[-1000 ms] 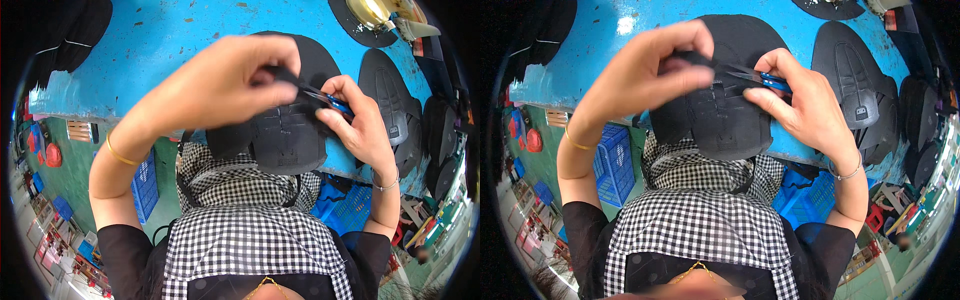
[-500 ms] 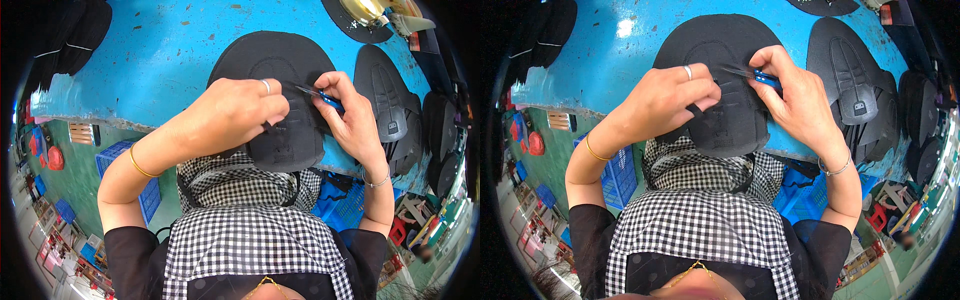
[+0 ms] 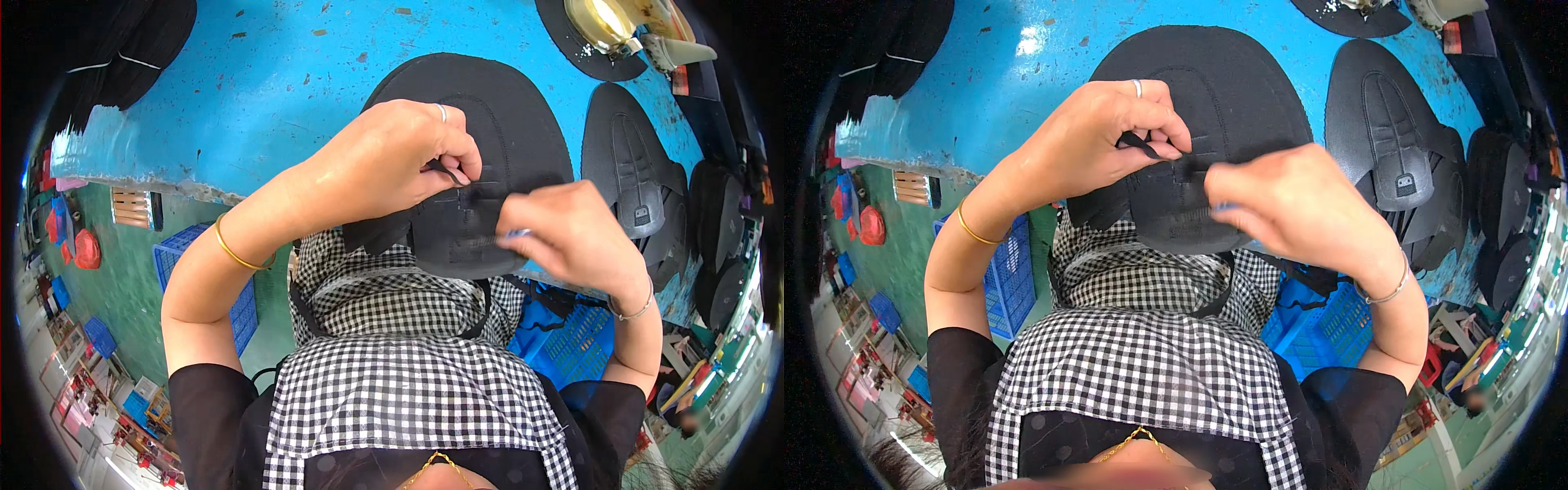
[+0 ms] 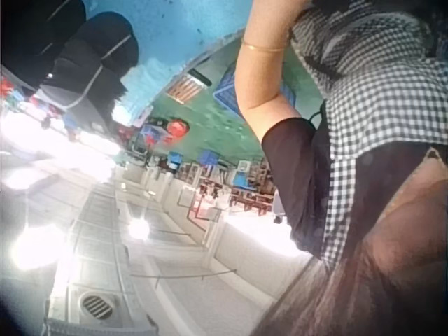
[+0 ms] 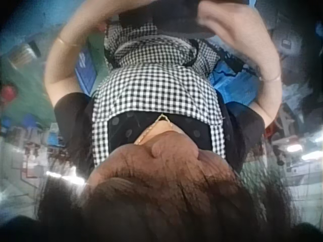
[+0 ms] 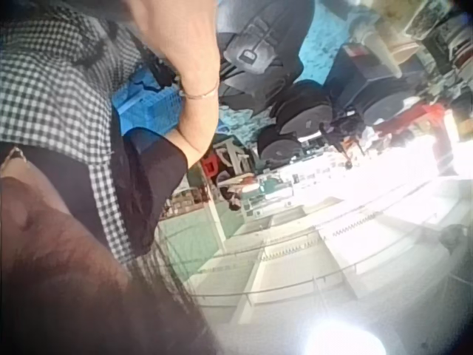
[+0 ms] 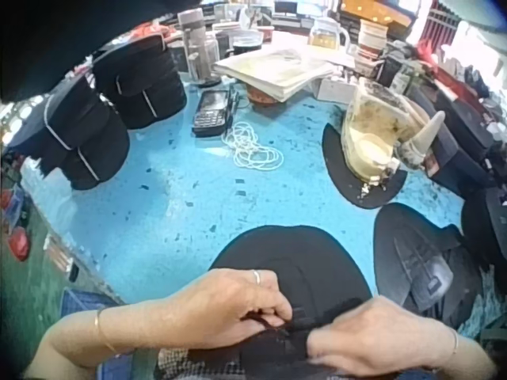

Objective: Trimming excess material and threads from shoe upper components using snips.

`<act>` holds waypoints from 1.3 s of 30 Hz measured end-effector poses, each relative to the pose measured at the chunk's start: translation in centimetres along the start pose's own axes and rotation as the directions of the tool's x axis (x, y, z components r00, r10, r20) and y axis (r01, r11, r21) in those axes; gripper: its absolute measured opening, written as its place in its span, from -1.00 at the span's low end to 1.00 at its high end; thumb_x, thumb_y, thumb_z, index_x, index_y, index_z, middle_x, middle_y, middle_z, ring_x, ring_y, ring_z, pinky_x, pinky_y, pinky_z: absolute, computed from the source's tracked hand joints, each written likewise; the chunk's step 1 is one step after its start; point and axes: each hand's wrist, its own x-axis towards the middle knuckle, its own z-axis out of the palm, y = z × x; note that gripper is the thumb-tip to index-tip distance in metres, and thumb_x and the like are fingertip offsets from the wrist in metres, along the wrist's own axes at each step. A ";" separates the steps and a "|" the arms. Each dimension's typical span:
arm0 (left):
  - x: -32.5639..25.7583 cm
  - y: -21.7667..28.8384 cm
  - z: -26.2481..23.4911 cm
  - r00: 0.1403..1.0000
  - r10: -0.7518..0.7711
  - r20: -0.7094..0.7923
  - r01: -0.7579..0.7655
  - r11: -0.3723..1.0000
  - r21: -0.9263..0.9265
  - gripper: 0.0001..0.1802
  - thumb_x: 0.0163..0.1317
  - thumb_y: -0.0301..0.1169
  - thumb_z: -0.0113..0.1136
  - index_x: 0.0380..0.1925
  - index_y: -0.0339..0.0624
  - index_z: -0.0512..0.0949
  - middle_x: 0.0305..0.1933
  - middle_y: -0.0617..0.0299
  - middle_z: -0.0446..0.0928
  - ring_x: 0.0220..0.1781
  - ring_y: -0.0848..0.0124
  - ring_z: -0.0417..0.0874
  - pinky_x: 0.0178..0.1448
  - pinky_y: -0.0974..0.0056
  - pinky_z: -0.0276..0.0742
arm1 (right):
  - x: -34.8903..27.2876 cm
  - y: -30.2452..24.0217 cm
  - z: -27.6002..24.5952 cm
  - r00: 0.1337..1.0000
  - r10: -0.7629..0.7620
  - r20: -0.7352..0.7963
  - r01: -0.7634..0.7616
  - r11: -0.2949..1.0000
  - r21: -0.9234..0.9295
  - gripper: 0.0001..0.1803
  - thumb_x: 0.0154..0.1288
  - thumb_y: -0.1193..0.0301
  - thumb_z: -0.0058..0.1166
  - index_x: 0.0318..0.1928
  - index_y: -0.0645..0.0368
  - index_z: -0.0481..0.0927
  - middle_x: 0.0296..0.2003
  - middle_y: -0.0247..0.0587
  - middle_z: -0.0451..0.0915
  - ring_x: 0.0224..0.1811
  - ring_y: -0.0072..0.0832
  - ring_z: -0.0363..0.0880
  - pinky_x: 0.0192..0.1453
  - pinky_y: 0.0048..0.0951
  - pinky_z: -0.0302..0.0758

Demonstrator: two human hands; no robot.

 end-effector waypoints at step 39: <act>0.9 2.3 -8.2 0.926 -0.377 -0.035 0.318 0.824 -0.468 -0.59 0.42 -0.01 -0.53 -0.47 -0.02 0.11 -0.50 0.43 0.10 -0.48 0.63 -0.01 -0.44 0.44 -0.09 | -15.9 4.9 1.4 0.091 0.832 -0.548 0.292 0.504 0.813 -0.62 0.54 0.28 -0.12 0.18 0.27 0.49 0.07 -0.19 0.57 0.02 -0.50 0.57 0.16 -0.41 0.49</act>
